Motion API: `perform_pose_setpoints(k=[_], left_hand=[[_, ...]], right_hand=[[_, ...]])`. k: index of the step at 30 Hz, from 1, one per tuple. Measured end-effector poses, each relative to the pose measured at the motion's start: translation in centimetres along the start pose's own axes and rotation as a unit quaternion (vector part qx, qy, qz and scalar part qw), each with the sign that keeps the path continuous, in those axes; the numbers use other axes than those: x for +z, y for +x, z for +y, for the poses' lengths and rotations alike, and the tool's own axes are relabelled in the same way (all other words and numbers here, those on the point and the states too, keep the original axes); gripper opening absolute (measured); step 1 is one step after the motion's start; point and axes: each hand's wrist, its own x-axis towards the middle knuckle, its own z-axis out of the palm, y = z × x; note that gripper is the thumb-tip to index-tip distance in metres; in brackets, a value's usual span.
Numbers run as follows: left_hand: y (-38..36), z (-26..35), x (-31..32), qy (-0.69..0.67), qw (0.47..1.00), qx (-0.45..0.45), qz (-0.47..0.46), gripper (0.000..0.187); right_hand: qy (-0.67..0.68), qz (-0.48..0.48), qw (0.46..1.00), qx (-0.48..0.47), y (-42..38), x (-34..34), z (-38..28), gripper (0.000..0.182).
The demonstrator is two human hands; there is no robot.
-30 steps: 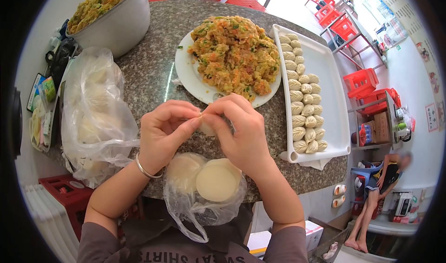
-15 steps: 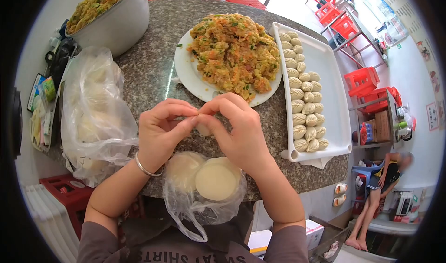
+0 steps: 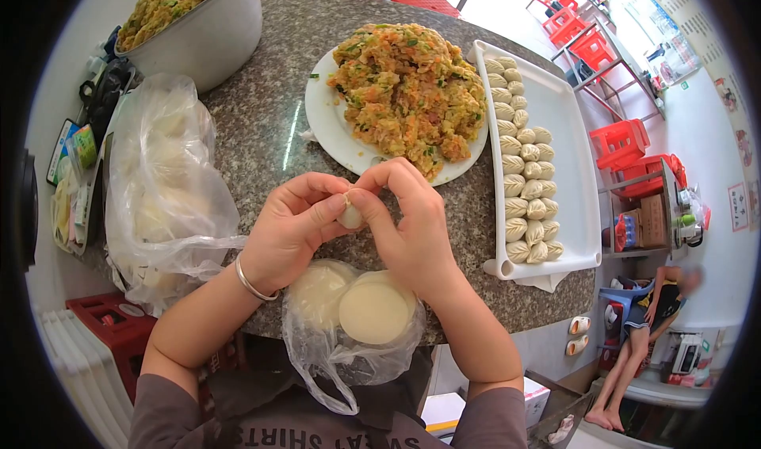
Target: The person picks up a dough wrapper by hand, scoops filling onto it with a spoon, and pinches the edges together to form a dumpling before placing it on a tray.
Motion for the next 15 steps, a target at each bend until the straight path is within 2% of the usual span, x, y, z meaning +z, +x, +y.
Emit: perform_pose_setpoints(k=[8, 10, 12, 15], left_hand=[[0.0, -0.26, 0.0, 0.033, 0.998, 0.045, 0.036, 0.01], [0.07, -0.36, -0.04, 0.068, 0.996, 0.06, 0.013, 0.011], [0.0, -0.12, 0.28, 0.071, 0.996, 0.06, 0.008, 0.012], [0.11, 0.0, -0.29, 0.085, 0.995, 0.048, -0.019, 0.016]], right_hand=[[-0.077, -0.006, 0.996, -0.033, -0.1, 0.32, -0.29, 0.009], [-0.081, 0.002, 0.996, -0.025, -0.15, 0.34, -0.37, 0.008], [-0.014, 0.022, 0.999, 0.031, -0.2, 0.39, -0.56, 0.008], [-0.039, 0.026, 0.999, -0.003, -0.04, 0.3, -0.33, 0.009]])
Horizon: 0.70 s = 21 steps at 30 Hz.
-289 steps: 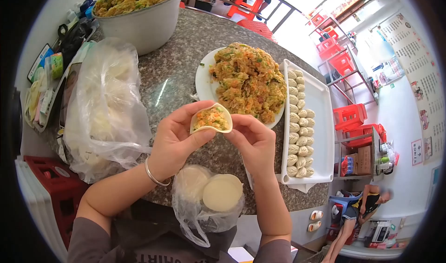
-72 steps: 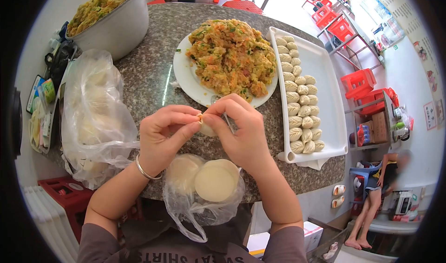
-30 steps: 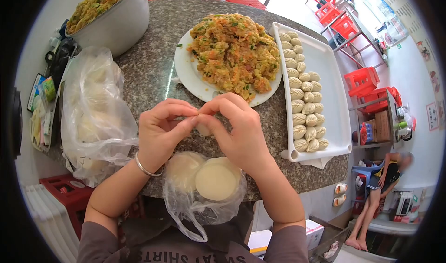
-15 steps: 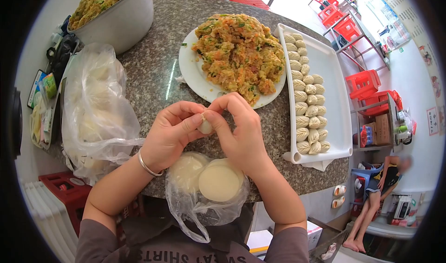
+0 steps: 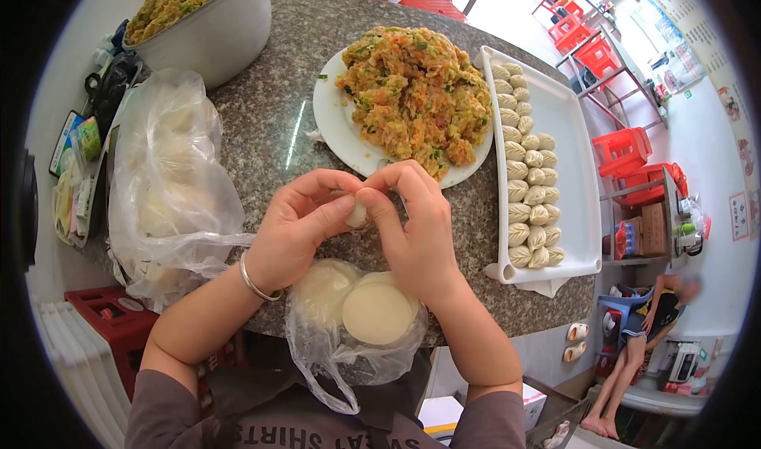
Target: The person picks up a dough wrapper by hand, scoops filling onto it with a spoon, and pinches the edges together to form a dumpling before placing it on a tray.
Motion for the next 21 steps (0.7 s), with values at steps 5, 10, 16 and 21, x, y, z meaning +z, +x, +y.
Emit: perform_pose_setpoints(k=[5, 10, 16, 21], left_hand=[[0.0, 0.7, 0.7, -0.061, 0.997, -0.048, 0.007, 0.027], [0.2, 1.1, -0.2, -0.178, 0.969, -0.157, -0.067, 0.034], [0.2, 1.1, -0.2, -0.192, 0.966, -0.161, -0.069, 0.037], [-0.1, 1.3, 0.1, -0.145, 0.978, -0.14, -0.059, 0.042]], right_hand=[[0.034, 0.02, 0.999, 0.031, 0.0, -0.7, 1.2, 0.007], [0.156, -0.043, 0.985, 0.064, 0.9, -2.1, 0.5, 0.006], [0.156, -0.036, 0.985, 0.068, 0.7, -2.5, 1.3, 0.007], [0.086, -0.057, 0.995, 0.008, 0.8, -2.7, -0.7, 0.031]])
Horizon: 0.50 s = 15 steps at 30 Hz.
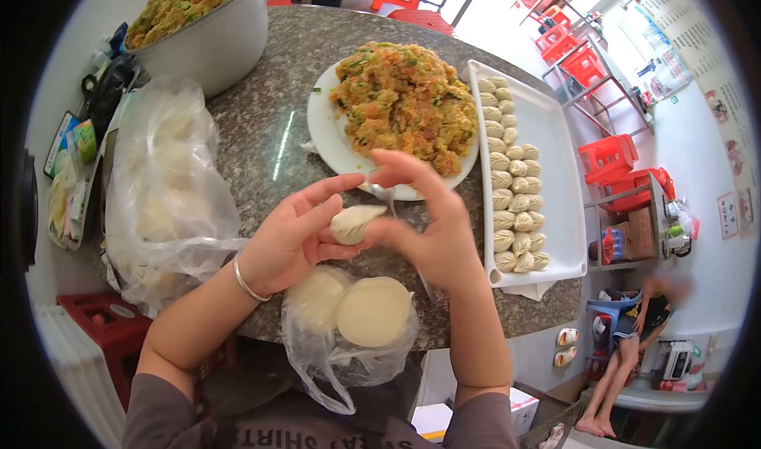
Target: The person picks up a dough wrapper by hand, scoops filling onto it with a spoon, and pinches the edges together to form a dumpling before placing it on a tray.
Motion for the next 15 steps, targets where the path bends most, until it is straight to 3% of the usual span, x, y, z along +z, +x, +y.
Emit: perform_pose_setpoints(k=[3, 4, 8, 11, 13, 14, 15], left_hand=[[-0.1, 0.0, 0.6, 0.033, 0.999, 0.007, 0.022, 0.045], [-0.1, -0.1, 0.8, 0.044, 0.998, 0.008, 0.038, 0.044], [-0.1, -0.5, 0.9, 0.063, 0.997, 0.023, 0.047, 0.05], [-0.2, -0.4, 1.4, 0.077, 0.996, 0.009, 0.041, 0.054], [-0.4, -0.5, 1.1, 0.092, 0.995, 0.01, 0.031, 0.05], [-0.3, -0.9, 0.8, 0.202, 0.978, 0.042, -0.005, 0.042], [-0.3, -1.1, 0.6, 0.308, 0.948, 0.073, -0.039, 0.035]], right_hand=[[-0.14, -0.151, 0.977, -0.048, -0.3, -0.9, -1.2, 0.057], [-0.104, -0.173, 0.98, -0.001, -0.3, -1.3, -1.7, 0.06], [-0.144, -0.191, 0.971, -0.019, 0.2, -1.7, -2.8, 0.063], [-0.145, -0.184, 0.969, -0.075, -0.2, -1.2, -1.3, 0.05], [-0.086, -0.159, 0.983, -0.017, 0.2, -3.0, -1.2, 0.042], [-0.139, -0.097, 0.985, -0.034, 0.9, -4.4, -1.0, 0.033], [-0.097, -0.029, 0.995, -0.011, 1.8, -6.3, 0.9, 0.032]])
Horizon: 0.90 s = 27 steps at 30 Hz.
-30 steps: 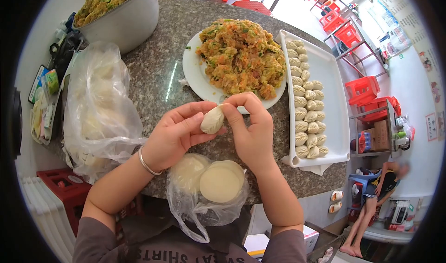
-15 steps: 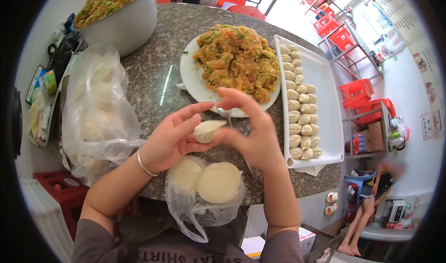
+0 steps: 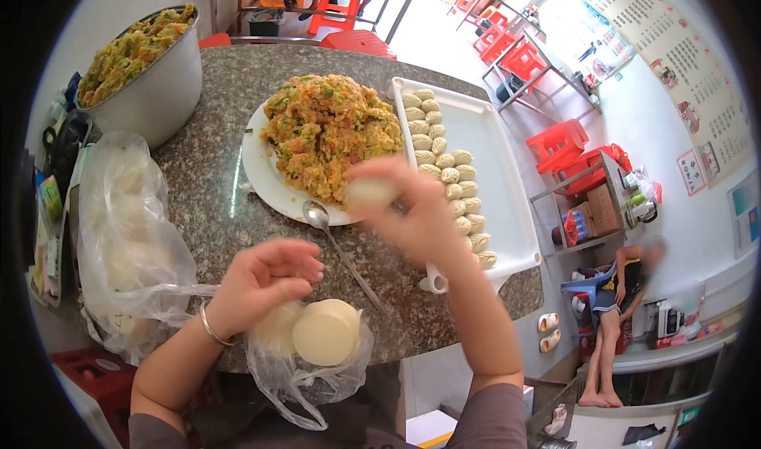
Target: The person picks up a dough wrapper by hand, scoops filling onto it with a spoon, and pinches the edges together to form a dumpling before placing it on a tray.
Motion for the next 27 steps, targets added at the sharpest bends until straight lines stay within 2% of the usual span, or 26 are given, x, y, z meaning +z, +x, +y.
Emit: perform_pose_setpoints(k=[1, 2, 3, 4, 5, 6, 8, 9, 12, 14, 16, 19, 21, 23, 24, 25, 26, 27], left_hand=[[-0.2, 0.4, 0.4, 0.124, 0.992, 0.028, 0.017, 0.028], [-0.2, 0.4, 0.4, 0.123, 0.992, 0.031, 0.019, 0.028], [-0.3, 0.4, 0.4, 0.221, 0.972, 0.076, -0.03, 0.023], [-0.3, 0.4, 0.4, 0.316, 0.938, 0.12, -0.078, 0.018], [-0.3, 0.3, 0.4, 0.29, 0.946, 0.111, -0.093, 0.018], [-0.4, 0.3, 0.5, 0.292, 0.945, 0.116, -0.091, 0.018], [-0.4, 0.2, 0.3, 0.29, 0.94, 0.14, -0.11, 0.016], [-0.3, 0.2, 0.2, 0.293, 0.94, 0.141, -0.106, 0.016], [-0.2, 0.1, 0.1, 0.278, 0.94, 0.157, -0.118, 0.015], [-0.1, 0.0, 0.1, 0.29, 0.928, 0.198, -0.122, 0.014], [-0.2, 0.3, 0.1, 0.294, 0.927, 0.194, -0.127, 0.013], [-0.3, 0.4, 0.3, 0.299, 0.932, 0.17, -0.118, 0.011], [-0.2, 0.3, 0.3, 0.301, 0.938, 0.146, -0.096, 0.011], [0.1, -0.1, 0.1, 0.21, 0.952, 0.187, -0.123, 0.011], [0.0, 0.0, 0.2, 0.209, 0.954, 0.18, -0.114, 0.011], [-0.2, 0.1, 0.4, 0.071, 0.99, 0.091, -0.081, 0.011], [-0.4, 0.2, 0.4, -0.071, 0.996, 0.003, -0.046, 0.01], [-0.2, 0.2, 0.0, -0.102, 0.995, -0.004, -0.025, 0.013]], right_hand=[[-0.023, 0.077, 0.996, 0.041, 0.8, -2.1, 2.2, 0.031], [-0.117, 0.118, 0.984, 0.064, 1.7, -4.7, 4.4, 0.032], [-0.11, 0.165, 0.976, 0.088, 2.2, -7.0, 7.3, 0.035], [-0.171, 0.178, 0.962, 0.12, 2.5, -9.1, 10.2, 0.035], [-0.232, 0.191, 0.942, 0.151, 2.6, -10.8, 12.4, 0.035], [-0.233, 0.192, 0.942, 0.145, 2.5, -11.8, 14.0, 0.035], [-0.266, 0.144, 0.921, 0.244, 2.5, -12.9, 16.1, 0.034], [-0.175, 0.114, 0.941, 0.266, 2.6, -12.8, 16.2, 0.029], [-0.117, 0.062, 0.953, 0.274, 3.1, -13.0, 16.2, 0.024], [-0.101, 0.067, 0.954, 0.273, 2.9, -13.1, 16.2, 0.023], [-0.084, 0.073, 0.957, 0.269, 2.9, -13.1, 15.9, 0.022], [-0.07, 0.101, 0.962, 0.245, 2.3, -12.5, 15.3, 0.023], [-0.104, 0.191, 0.96, 0.175, 2.0, -11.8, 14.4, 0.023], [-0.099, 0.19, 0.964, 0.154, 1.4, -8.8, 9.9, 0.023], [-0.101, 0.201, 0.966, 0.13, 0.7, -7.0, 7.6, 0.023], [-0.128, 0.166, 0.97, 0.121, -0.5, -5.4, 6.3, 0.023], [-0.156, 0.133, 0.973, 0.111, -1.9, -3.7, 4.8, 0.023], [-0.173, 0.052, 0.975, 0.129, -3.1, -1.7, 1.9, 0.024]])
